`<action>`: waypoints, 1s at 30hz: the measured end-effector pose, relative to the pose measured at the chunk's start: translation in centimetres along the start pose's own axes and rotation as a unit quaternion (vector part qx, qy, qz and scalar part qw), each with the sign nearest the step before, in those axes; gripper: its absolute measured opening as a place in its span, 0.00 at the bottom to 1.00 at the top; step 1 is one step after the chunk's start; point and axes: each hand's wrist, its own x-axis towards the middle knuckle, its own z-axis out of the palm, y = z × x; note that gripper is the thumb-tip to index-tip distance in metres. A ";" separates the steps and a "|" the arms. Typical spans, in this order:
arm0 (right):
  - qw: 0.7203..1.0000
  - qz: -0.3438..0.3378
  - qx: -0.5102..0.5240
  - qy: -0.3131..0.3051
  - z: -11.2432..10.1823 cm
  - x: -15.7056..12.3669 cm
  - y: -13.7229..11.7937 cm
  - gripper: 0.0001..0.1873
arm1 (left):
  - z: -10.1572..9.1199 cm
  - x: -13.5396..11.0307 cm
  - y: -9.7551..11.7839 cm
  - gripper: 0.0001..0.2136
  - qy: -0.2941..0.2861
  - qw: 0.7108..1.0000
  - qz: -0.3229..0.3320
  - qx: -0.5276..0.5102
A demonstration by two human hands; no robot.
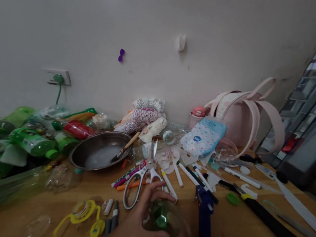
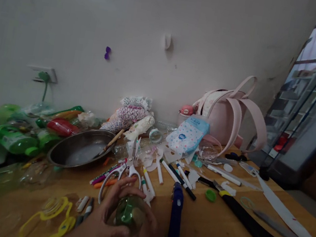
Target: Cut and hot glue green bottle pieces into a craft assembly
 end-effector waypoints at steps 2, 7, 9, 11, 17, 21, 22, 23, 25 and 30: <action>1.000 0.005 -0.007 0.002 -0.2 -0.2 0.4 0.17 | 0.0 0.0 -0.1 0.39 0.003 1.000 0.007 0.003; 0.999 0.032 0.005 0.029 0.6 0.1 1.2 0.17 | -0.2 -0.1 -0.5 0.33 0.035 0.998 0.013 -0.041; 0.997 0.045 0.041 0.051 1.3 0.4 1.2 0.19 | -0.3 0.1 -0.4 0.29 0.095 0.992 0.007 -0.079; 0.988 0.079 0.108 0.079 1.9 0.6 1.0 0.22 | -0.4 0.4 0.0 0.23 0.158 0.976 -0.016 -0.147; 0.939 0.198 0.241 0.144 2.8 1.1 -0.2 0.22 | -0.7 1.7 1.5 0.16 0.205 0.917 -0.122 -0.321; 0.914 0.213 0.317 0.141 2.9 1.5 -1.7 0.19 | -0.6 1.9 2.0 0.19 0.223 0.900 -0.157 -0.339; 0.913 0.213 0.321 0.134 2.9 1.6 -1.9 0.19 | -0.7 1.9 2.1 0.18 0.224 0.898 -0.164 -0.341; 0.916 0.207 0.320 0.126 2.9 1.6 -2.1 0.19 | -0.7 1.9 2.0 0.18 0.218 0.898 -0.170 -0.343; 0.923 0.187 0.315 0.118 2.8 1.5 -2.0 0.20 | -0.9 1.8 1.9 0.17 0.200 0.898 -0.181 -0.347; 0.950 0.144 0.260 0.098 2.5 1.0 -1.0 0.22 | -1.2 1.5 1.3 0.16 0.154 0.914 -0.163 -0.337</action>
